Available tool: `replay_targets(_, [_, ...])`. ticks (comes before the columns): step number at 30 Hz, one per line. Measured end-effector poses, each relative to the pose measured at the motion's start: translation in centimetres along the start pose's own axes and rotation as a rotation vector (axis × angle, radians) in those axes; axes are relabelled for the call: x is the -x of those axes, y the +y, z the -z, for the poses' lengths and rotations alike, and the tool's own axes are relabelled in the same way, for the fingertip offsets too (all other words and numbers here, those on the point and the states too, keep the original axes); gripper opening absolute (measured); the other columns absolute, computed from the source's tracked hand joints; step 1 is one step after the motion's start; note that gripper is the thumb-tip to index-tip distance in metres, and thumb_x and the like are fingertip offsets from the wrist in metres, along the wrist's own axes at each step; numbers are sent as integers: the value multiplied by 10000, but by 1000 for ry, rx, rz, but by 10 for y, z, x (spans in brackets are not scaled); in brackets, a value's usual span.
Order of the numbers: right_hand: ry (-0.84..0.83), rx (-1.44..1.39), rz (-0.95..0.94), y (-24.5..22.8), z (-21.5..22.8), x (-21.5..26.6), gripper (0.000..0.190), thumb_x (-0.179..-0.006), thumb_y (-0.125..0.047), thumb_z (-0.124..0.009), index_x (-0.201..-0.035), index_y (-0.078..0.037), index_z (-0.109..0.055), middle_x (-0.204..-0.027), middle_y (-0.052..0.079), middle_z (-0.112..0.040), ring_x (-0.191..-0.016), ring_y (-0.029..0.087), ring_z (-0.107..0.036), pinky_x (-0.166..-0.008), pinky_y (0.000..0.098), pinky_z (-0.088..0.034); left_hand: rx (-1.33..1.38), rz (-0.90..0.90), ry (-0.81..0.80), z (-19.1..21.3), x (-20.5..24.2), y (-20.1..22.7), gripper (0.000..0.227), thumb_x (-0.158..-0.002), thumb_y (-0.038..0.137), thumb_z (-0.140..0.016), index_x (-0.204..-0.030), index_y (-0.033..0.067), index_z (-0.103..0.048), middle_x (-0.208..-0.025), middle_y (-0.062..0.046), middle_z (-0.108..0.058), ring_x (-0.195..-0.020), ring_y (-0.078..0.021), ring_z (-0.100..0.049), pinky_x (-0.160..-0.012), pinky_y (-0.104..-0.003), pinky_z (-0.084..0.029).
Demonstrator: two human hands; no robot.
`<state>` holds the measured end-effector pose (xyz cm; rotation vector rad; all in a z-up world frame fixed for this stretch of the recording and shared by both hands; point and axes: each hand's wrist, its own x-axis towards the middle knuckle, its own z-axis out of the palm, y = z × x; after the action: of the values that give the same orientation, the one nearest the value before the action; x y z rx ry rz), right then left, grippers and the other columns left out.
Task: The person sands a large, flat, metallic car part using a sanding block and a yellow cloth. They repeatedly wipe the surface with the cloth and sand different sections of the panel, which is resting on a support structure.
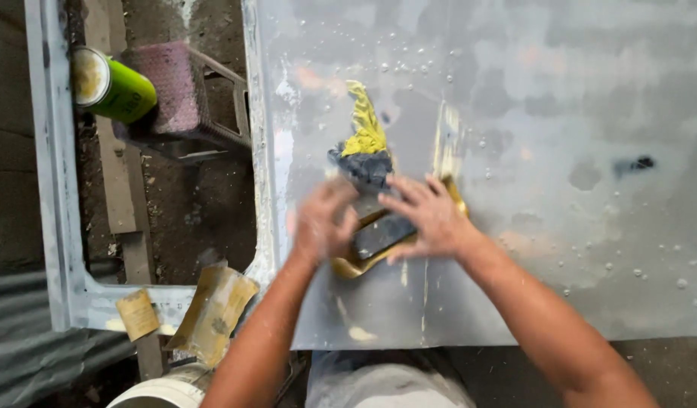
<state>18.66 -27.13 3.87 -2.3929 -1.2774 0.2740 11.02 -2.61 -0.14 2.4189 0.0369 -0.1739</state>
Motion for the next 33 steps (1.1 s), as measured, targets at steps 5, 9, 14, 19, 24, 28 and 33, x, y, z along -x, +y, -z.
replay_targets(5, [-10,125,-140,9,-44,66,837,-778,-495,-783,-1507,-196,-503,-1440,74,-531,-1307,287,-512,-1082,514,-369,-278,-219,17,10,-85,24,707,-880,485,-693,-1507,211,-514,-1629,-155,-329,-1454,-364,-362,-1179,-519,-326])
replay_targets(9, [64,220,-592,33,-80,112,895,-751,-477,-773,-1529,-200,-428,-1431,99,-520,-1266,310,-500,-1052,534,-346,-476,-411,-166,-3,-153,4,706,-955,645,-522,-1556,295,-402,-1688,-113,-229,-1552,-356,-197,-1232,-572,-173])
replay_targets(14, [400,139,-975,56,-72,48,865,-919,-449,-761,-1633,-188,-348,-1508,115,-458,-1320,362,-431,-1060,594,-305,-420,34,100,5,-176,-57,750,-1009,604,-450,-1619,200,-288,-1659,-238,-163,-1529,-427,-159,-1225,-586,-132])
replay_targets(19, [550,102,-1095,76,-63,-47,852,-880,-380,-791,-1612,-228,-381,-1505,94,-463,-1329,383,-404,-1033,638,-292,-457,-39,258,-18,-85,-1,634,-937,308,-616,-1516,83,-493,-1503,-378,-402,-1450,-549,-358,-1221,-597,-287])
replay_targets(24, [560,39,-994,91,-38,-56,708,-895,-330,-785,-1521,-197,-482,-1357,121,-534,-1272,382,-483,-1077,542,-385,-100,-577,-99,-37,-8,14,593,-995,378,-629,-1490,66,-534,-1590,-212,-450,-1489,-420,-361,-1224,-593,-240])
replay_targets(28, [572,27,-955,83,-38,-59,670,-881,-312,-789,-1468,-147,-510,-1341,146,-534,-1271,399,-482,-1057,541,-386,-356,-556,-202,15,-122,-26,460,-1000,414,-560,-1388,166,-573,-1647,-121,-382,-1575,-393,-195,-1249,-657,-84])
replay_targets(33, [651,67,-947,82,-46,-60,657,-893,-294,-792,-1467,-138,-512,-1352,143,-531,-1275,390,-471,-1072,551,-365,-353,144,180,22,-293,-60,724,-1022,520,-450,-1606,129,-277,-1687,-168,-151,-1549,-377,-147,-1220,-563,-92])
